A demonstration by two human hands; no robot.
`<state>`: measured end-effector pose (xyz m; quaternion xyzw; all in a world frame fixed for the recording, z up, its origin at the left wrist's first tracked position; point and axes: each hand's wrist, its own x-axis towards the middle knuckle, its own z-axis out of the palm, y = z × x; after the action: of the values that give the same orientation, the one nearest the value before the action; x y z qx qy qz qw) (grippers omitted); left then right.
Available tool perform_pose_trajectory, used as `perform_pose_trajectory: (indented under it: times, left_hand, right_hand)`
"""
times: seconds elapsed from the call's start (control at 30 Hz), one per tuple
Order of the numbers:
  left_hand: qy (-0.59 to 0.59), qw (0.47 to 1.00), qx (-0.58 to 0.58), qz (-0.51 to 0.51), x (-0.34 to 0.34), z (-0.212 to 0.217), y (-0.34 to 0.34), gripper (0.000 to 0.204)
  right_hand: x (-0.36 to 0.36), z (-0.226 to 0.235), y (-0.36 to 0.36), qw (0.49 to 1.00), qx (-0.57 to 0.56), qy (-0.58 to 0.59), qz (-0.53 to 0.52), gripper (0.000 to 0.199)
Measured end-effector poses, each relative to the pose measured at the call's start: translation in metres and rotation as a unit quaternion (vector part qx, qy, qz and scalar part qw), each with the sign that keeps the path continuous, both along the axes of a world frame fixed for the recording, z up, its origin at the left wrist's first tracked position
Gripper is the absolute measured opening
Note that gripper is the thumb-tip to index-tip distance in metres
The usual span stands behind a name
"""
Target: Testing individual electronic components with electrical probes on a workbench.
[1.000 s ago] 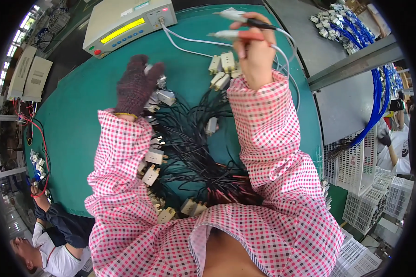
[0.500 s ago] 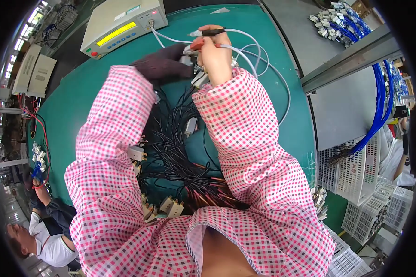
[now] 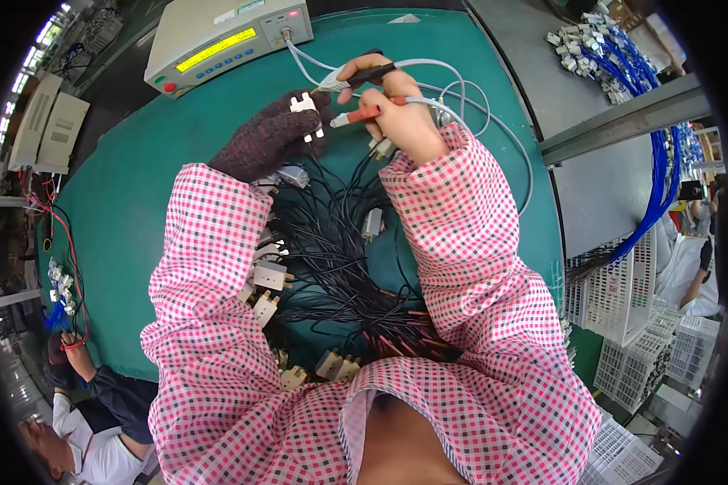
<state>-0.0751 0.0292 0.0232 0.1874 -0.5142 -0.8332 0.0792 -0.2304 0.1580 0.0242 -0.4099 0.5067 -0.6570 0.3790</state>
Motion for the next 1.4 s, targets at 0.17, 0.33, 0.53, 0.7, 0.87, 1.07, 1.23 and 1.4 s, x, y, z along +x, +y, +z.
perform_pose_trajectory:
  times: [0.17,0.33,0.53,0.7,0.87,1.07,1.23,1.4]
  left_hand:
    - [0.183,0.956,0.214,0.085,-0.028,-0.017,0.006,0.033]
    - [0.347,0.831,0.405,0.159,-0.060,-0.032,0.011,0.028]
    - [0.503,0.593,0.586,0.229,-0.097,-0.045,0.016,0.023]
    - [0.589,0.339,0.684,0.265,-0.131,-0.055,0.022,0.022]
    - [0.616,0.052,0.735,0.279,-0.172,-0.069,0.032,0.024]
    - [0.565,0.138,0.772,0.256,-0.163,-0.136,-0.031,0.041]
    - [0.651,0.060,0.668,0.355,-0.169,-0.039,0.049,0.042]
    - [0.639,0.083,0.710,0.284,-0.149,-0.011,0.073,0.030]
  right_hand:
    - [0.012,0.000,-0.004,0.999,0.013,0.030,0.014,0.029]
    - [0.014,-0.001,-0.005,0.999,0.024,0.028,0.001,0.030]
    - [0.012,0.000,-0.005,0.999,0.020,0.033,0.013,0.029]
    - [0.012,0.003,-0.002,1.000,0.005,0.019,0.023,0.029]
    - [0.006,0.000,0.002,1.000,0.019,0.020,0.003,0.030]
    - [0.013,0.003,-0.002,0.999,0.029,0.016,0.023,0.030]
    - [0.009,-0.001,-0.002,1.000,0.025,0.016,0.006,0.029]
    - [0.013,0.002,-0.004,0.999,0.029,0.036,0.004,0.029]
